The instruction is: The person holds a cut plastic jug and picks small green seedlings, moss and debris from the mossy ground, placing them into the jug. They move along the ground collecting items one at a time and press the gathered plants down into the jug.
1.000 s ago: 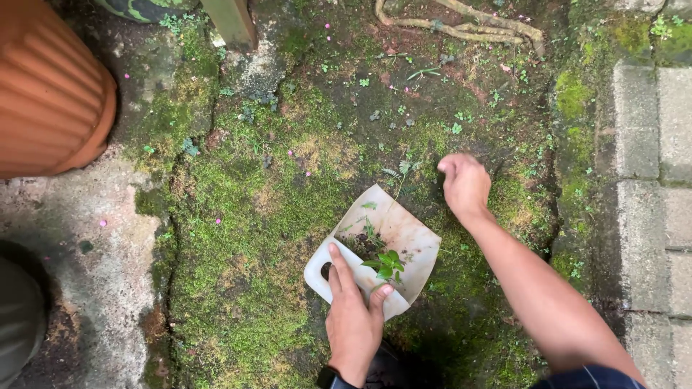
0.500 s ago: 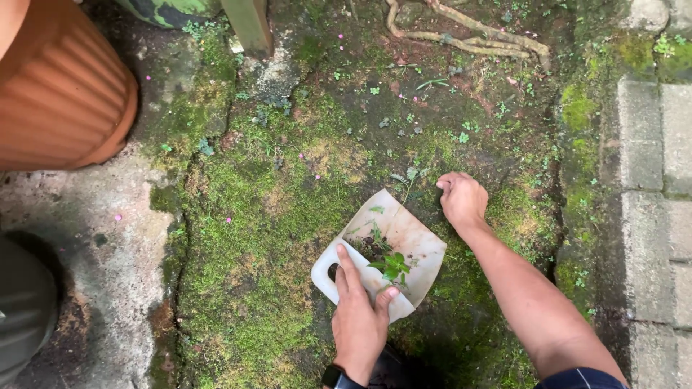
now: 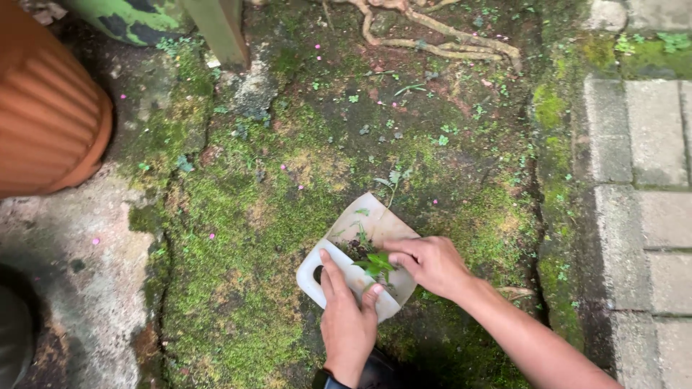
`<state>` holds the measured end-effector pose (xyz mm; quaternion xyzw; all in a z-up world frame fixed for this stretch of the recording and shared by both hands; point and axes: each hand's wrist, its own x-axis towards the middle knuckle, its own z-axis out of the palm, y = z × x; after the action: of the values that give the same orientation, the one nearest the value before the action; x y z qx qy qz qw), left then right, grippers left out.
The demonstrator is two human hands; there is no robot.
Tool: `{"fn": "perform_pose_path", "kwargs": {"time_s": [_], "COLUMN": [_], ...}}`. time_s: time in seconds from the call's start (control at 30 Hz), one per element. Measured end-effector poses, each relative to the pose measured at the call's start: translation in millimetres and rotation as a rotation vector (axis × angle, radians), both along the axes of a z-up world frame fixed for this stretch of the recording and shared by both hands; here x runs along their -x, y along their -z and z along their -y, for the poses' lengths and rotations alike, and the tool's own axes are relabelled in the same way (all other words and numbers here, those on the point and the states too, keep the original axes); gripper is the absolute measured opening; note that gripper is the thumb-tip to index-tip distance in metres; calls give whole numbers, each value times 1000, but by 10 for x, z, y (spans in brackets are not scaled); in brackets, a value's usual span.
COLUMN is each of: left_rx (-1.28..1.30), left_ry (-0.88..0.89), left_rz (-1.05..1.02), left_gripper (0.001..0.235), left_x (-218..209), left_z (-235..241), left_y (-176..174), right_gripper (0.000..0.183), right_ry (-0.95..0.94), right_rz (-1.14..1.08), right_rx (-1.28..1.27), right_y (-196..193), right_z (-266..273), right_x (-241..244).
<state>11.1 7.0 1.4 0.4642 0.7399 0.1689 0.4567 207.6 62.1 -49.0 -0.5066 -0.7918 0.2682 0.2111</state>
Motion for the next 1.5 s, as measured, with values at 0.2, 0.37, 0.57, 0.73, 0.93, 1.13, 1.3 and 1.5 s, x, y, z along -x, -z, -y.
{"fn": "perform_pose_path", "kwargs": {"time_s": [0.2,0.37,0.57,0.73,0.93,1.13,1.3,1.5], "left_rx": [-47,-68,-34,-7,5,92,94,132], "left_ry": [21,23,22,17,17,60,18,2], "left_rz": [-52,-87,-107,-104,-100,-134,-130,-105], "left_gripper": [113,111,111,111,113,115,114,116], "left_x": [-59,-153,-190,-201,-195,-190,-200,-187], "left_z": [-157,-319,-401,-429,-453,-540,-521,-559], "left_y": [119,132,103,132,118,104,183,167], "right_gripper": [17,14,21,26,18,16,18,10], "right_ry": [476,637,778,806,770,878,656,741], "right_rz": [111,62,134,116,264,167,467,310], "right_rx": [529,173,-8,-45,-130,-179,-148,-161], "right_y": [-199,632,916,1020,1222,1093,1169,1219], "right_z": [-316,-1026,-1688,-1892,-2033,-2122,-2269,-2416], "right_x": [-46,-766,-1051,-1008,-1172,-1175,-1220,-1085]}}
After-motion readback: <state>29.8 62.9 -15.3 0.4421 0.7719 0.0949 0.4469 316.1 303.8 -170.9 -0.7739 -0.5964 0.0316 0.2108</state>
